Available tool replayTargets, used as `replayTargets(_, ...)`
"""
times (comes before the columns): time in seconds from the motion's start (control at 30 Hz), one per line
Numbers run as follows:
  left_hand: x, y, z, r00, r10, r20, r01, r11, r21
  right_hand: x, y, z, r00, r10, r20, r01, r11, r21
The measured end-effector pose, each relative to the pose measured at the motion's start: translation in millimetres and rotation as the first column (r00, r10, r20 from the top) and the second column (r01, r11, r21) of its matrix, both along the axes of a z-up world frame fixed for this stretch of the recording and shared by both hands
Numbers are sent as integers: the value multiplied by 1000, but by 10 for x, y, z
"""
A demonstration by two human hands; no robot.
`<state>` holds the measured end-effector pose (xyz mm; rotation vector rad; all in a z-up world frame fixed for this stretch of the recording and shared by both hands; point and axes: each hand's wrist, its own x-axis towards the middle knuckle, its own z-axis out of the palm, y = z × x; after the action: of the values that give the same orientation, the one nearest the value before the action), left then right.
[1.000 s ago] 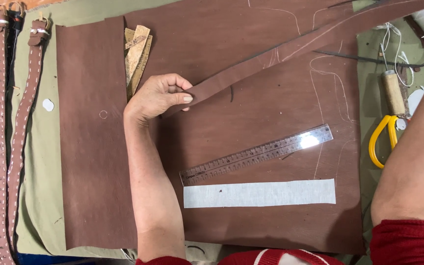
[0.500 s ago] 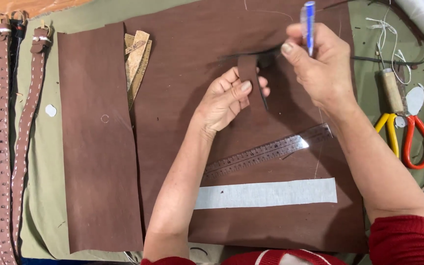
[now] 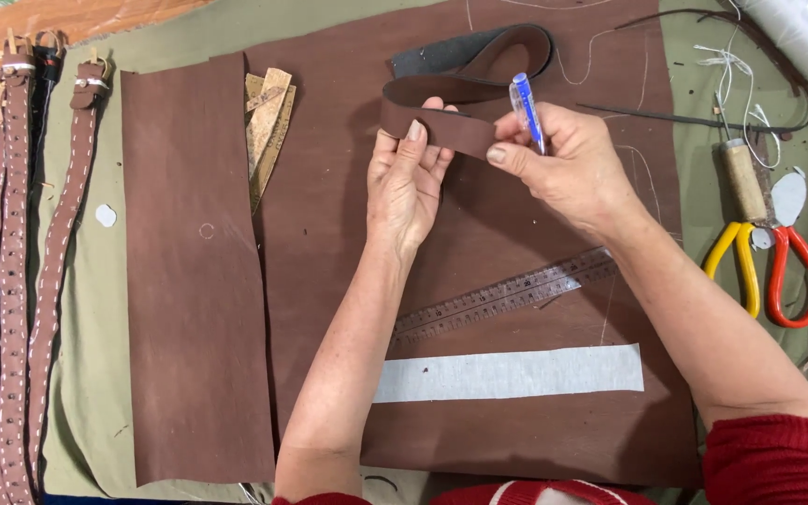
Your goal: Measuring a leather strap against a template and marking it with a pen and an awl for further processing.
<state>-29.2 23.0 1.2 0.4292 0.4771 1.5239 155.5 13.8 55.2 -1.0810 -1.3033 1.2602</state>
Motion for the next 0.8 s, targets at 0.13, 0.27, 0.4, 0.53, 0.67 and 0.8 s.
replayTargets(0.13,34,-27,15,1000,4,-14,-4,1000,18,-42,23,-113,996,-41,-75,39,999,-37)
replayTargets(0.27,51,-49,47,1000,13,-24,-12,999,33,-47,17,-113,994,-55,-91,53,998,-32)
replayTargets(0.4,144,-67,-13,1000,-9,-2,9,998,54,-71,-26,-71,996,-19,-87,19,1000,-2)
replayTargets(0.53,232,-107,-34,999,-30,15,29,997,68,-121,-21,-141,990,-62,-124,59,998,-33)
replayTargets(0.67,189,-137,-11,991,-98,95,92,994,67,-71,5,-207,987,-92,-135,88,995,-41)
replayTargets(0.8,-30,-121,130,985,-55,163,42,996,84,-16,-28,-37,981,-73,-180,61,996,-68)
